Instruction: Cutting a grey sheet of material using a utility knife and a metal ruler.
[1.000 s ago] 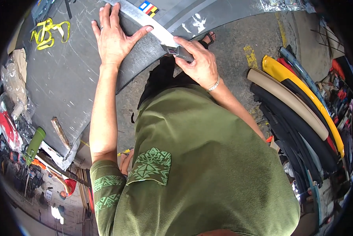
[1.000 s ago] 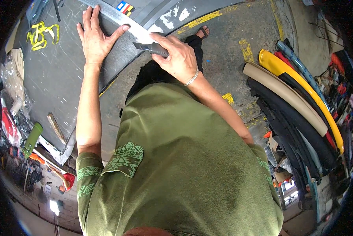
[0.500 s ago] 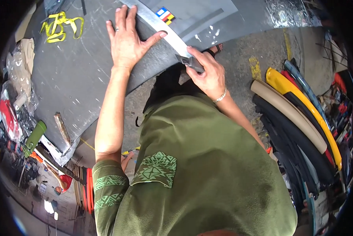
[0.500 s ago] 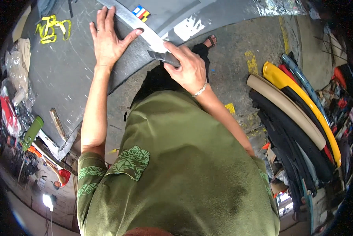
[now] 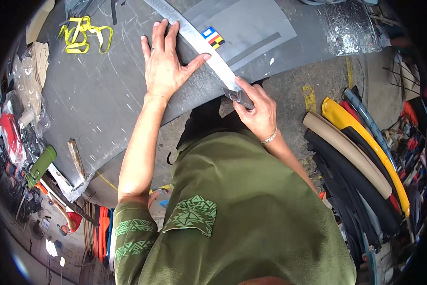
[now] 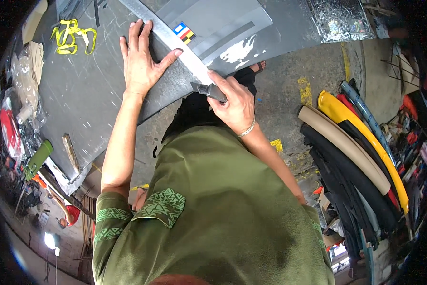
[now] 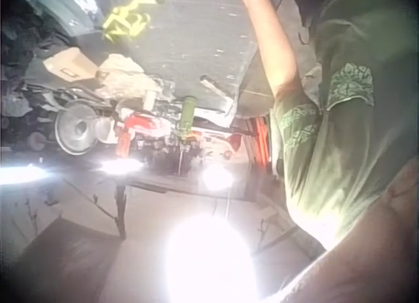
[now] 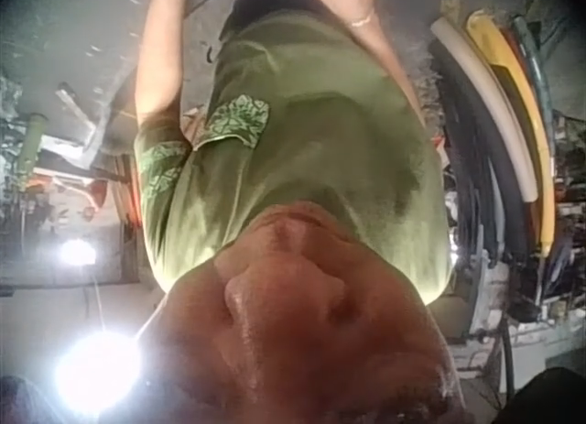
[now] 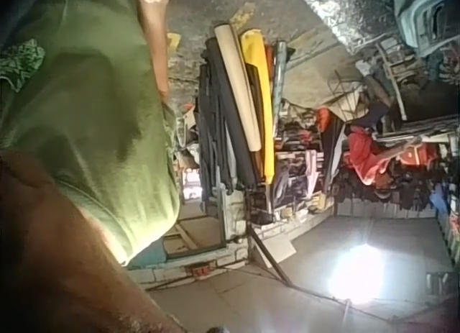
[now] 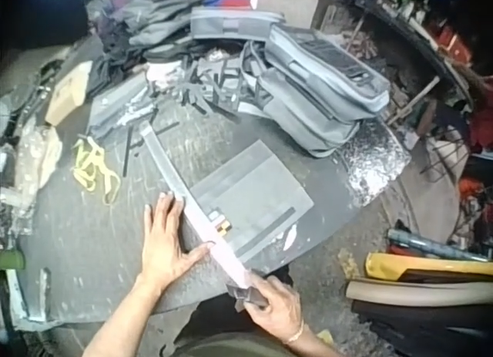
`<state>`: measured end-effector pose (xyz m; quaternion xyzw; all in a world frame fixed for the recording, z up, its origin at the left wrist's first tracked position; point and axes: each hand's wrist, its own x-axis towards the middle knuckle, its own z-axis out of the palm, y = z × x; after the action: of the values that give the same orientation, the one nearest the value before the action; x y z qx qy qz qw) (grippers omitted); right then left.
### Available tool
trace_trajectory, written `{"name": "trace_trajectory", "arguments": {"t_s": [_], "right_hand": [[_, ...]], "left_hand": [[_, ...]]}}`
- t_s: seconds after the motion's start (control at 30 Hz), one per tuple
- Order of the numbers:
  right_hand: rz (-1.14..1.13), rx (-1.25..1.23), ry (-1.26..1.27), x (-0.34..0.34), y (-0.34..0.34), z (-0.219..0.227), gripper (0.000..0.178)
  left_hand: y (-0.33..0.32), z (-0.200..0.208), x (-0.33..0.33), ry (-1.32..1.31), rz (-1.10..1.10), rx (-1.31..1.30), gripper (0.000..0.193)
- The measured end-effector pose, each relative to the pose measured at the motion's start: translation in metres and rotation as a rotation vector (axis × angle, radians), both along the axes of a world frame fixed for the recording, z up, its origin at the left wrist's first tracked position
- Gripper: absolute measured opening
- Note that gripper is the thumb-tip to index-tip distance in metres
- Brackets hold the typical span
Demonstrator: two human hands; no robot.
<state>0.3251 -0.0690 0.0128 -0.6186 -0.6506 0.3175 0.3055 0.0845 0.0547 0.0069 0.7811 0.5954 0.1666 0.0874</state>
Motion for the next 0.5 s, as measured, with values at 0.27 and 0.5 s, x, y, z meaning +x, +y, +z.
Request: {"name": "trace_trajectory", "arguments": {"t_s": [0.27, 0.5], "right_hand": [[0.005, -0.023, 0.005, 0.0005, 0.0001, -0.0002, 0.075], [0.006, -0.034, 0.02, 0.0009, 0.0017, 0.0042, 0.064]], "left_hand": [[-0.0004, 0.0021, 0.0016, 0.017, -0.005, -0.01, 0.109], [-0.0007, 0.0053, 0.0028, -0.001, 0.009, -0.042, 0.105]]}}
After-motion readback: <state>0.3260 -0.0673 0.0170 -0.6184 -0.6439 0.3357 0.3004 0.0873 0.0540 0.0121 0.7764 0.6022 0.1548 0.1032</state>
